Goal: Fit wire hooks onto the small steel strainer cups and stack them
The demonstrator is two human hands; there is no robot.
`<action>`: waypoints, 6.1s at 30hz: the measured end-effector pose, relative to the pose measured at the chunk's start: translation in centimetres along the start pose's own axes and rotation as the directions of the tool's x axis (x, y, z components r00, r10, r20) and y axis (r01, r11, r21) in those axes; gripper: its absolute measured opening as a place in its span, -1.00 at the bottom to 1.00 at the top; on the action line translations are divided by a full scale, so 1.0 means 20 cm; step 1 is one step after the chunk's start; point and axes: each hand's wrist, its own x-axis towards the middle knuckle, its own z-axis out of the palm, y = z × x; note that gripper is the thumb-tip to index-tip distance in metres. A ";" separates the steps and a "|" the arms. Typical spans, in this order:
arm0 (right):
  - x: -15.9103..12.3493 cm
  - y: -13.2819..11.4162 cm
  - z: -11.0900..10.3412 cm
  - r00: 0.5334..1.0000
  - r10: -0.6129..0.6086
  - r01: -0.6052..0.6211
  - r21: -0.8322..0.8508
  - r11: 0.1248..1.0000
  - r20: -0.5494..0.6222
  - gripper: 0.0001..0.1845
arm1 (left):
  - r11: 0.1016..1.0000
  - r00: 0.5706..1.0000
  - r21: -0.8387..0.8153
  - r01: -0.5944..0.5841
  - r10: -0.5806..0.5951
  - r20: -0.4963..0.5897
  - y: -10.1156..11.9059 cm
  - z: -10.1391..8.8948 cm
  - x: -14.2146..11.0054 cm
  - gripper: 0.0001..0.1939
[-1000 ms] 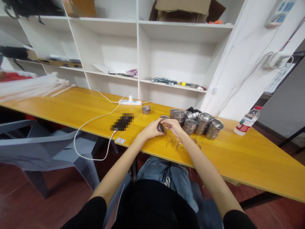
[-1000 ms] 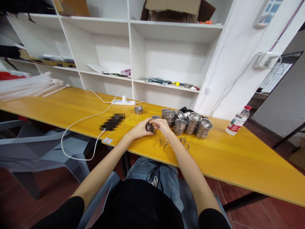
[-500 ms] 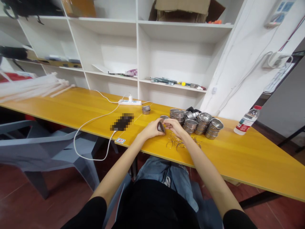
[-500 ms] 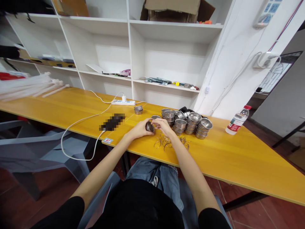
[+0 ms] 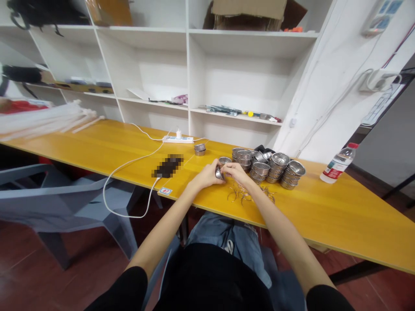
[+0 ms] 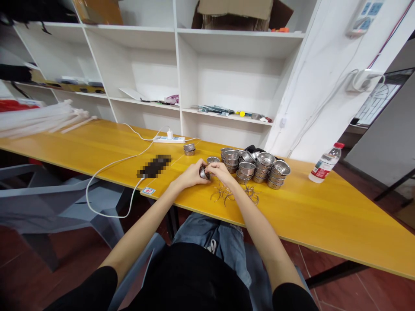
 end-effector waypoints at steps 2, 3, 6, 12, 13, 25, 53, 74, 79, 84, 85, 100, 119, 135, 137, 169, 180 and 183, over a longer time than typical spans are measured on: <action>0.00 0.01 0.00 1.000 -0.014 0.015 -0.026 1.000 0.007 -0.81 | 1.000 1.000 -0.001 -0.006 0.006 0.000 0.00 0.00 0.00 -0.33; 0.00 0.01 0.00 1.000 -0.019 0.020 -0.035 0.999 0.008 -0.81 | 1.000 1.000 0.001 -0.008 0.008 -0.001 0.01 0.00 0.00 -0.33; 0.00 0.01 0.00 1.000 -0.030 0.030 -0.062 0.998 0.008 -0.80 | 1.000 1.000 0.010 -0.012 0.012 -0.003 0.01 0.00 0.00 -0.34; 0.00 0.00 0.00 0.998 -0.058 0.059 -0.087 0.994 0.016 -0.80 | 1.000 1.000 0.018 -0.009 0.009 0.002 0.01 -0.01 0.00 -0.33; 0.00 0.00 0.00 0.997 -0.068 0.070 -0.091 0.993 0.020 -0.80 | 1.000 1.000 0.019 -0.011 0.011 0.002 0.01 -0.01 0.00 -0.34; -0.01 0.00 -0.01 0.995 -0.082 0.087 -0.122 0.989 0.048 -0.77 | 1.000 1.000 0.029 -0.003 0.002 0.025 0.03 -0.01 0.00 -0.33; -0.02 0.01 -0.05 0.993 -0.072 0.081 -0.089 0.993 0.098 -0.65 | 0.997 1.000 -0.083 -0.010 0.010 -0.003 -0.02 -0.01 -0.01 -0.32; -0.01 0.03 -0.14 0.957 0.075 -0.021 -0.192 0.981 0.280 -0.57 | 0.994 0.999 -0.107 -0.020 0.023 0.025 -0.02 -0.02 -0.02 -0.25; -0.01 0.02 -0.13 0.970 0.026 0.037 -0.251 0.967 0.240 -0.62 | 0.994 0.998 -0.100 -0.038 0.043 0.043 -0.03 -0.04 -0.02 -0.24; -0.01 0.02 -0.13 0.972 0.047 0.019 -0.278 0.960 0.230 -0.65 | 0.993 0.996 -0.103 -0.061 0.067 0.054 -0.03 -0.04 -0.02 -0.24; -0.01 0.02 -0.12 0.972 0.054 0.013 -0.278 0.961 0.230 -0.66 | 0.992 0.996 -0.107 -0.061 0.067 0.054 -0.03 -0.04 -0.02 -0.24; 0.00 0.07 -0.04 0.956 -0.202 0.283 -0.499 0.819 0.211 -0.87 | 0.990 0.996 -0.127 -0.056 0.064 0.058 0.01 -0.02 -0.02 -0.28; 0.00 0.07 -0.05 0.912 -0.378 0.369 -0.725 0.582 0.162 -0.83 | 0.820 0.901 0.403 0.406 -0.285 -0.328 -0.04 -0.03 -0.05 -0.41; 0.02 0.11 -0.07 0.917 -0.344 0.368 -0.761 0.534 0.203 -0.84 | 0.868 0.898 0.264 0.421 -0.439 0.011 -0.05 -0.17 -0.03 -0.56; 0.02 0.11 -0.07 0.919 -0.337 0.365 -0.764 0.533 0.204 -0.84 | 0.865 0.912 0.291 0.408 -0.401 -0.086 -0.09 -0.13 -0.02 -0.57; 0.01 0.20 0.02 0.931 -0.274 0.352 -0.784 0.511 0.240 -0.66 | 0.827 0.808 0.172 0.535 -0.440 -0.392 -0.61 -0.08 0.48 0.29; 0.00 0.21 0.06 0.942 -0.247 0.325 -0.798 0.508 0.226 -0.65 | 0.826 0.888 0.330 0.457 -0.401 -0.225 -0.57 0.02 0.50 0.12; -0.01 0.21 0.08 0.946 -0.224 0.318 -0.815 0.485 0.236 -0.60 | 0.729 0.869 0.481 0.487 -0.460 -0.183 -0.51 0.05 0.45 -0.03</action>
